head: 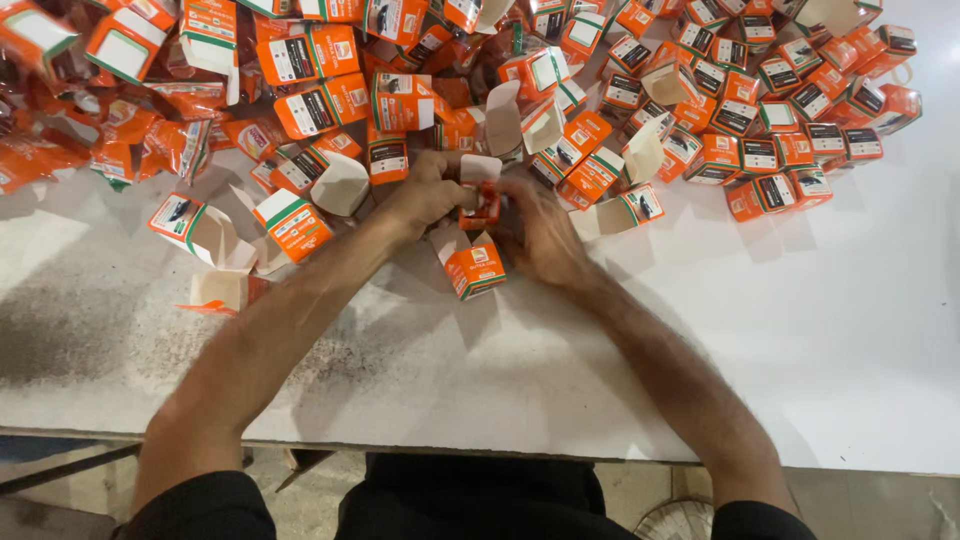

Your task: The person picks small orange product boxes from a pile on the table, opens a white paper carton, places an orange box inside, folds the carton closed, and sets the packed carton aside, repeating this packing cycle throughout the clip.

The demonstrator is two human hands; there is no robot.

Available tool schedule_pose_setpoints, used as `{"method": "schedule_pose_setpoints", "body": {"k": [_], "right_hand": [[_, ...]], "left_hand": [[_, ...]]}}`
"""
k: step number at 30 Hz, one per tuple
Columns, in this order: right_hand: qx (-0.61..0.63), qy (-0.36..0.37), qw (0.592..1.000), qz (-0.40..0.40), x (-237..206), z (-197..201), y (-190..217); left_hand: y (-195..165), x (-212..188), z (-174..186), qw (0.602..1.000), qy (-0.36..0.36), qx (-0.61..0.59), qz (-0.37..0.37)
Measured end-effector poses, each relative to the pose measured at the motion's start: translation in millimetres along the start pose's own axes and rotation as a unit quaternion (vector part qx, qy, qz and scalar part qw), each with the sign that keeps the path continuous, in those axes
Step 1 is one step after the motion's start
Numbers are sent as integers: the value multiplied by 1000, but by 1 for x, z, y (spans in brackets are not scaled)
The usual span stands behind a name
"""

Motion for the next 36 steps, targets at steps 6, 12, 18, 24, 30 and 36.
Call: {"method": "schedule_pose_setpoints", "body": {"k": [6,12,18,24,30,36], "right_hand": [[-50,-6,998,46,-2,-4,6],[-3,26,999,18,0,-9,-10],[130,-12,991,-6,-5,-14,-31],[108,3,994,-16,-7,-18,-36],[77,25,996,-25,-4,-13,-27],[-31,7,998,60,2,-6,10]], "left_hand": [[-27,-22,-6,980,-28,118,-160],[-81,-78,-30,898,2,290,-331],[-92,-91,-39,844,-42,400,-356],[-81,-83,-28,881,-66,334,-328],[-84,-91,-47,820,10,437,-370],[-94,-94,-61,787,47,509,-346]]}}
Point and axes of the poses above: each hand's wrist, its own x-axis towards the middle knuckle, its own z-axis out of the back of the hand, y = z × x, the point moved 10 cm from there along x, towards the middle knuckle, and after that the axes turned 5 degrees about y, right-handed, at the moved point
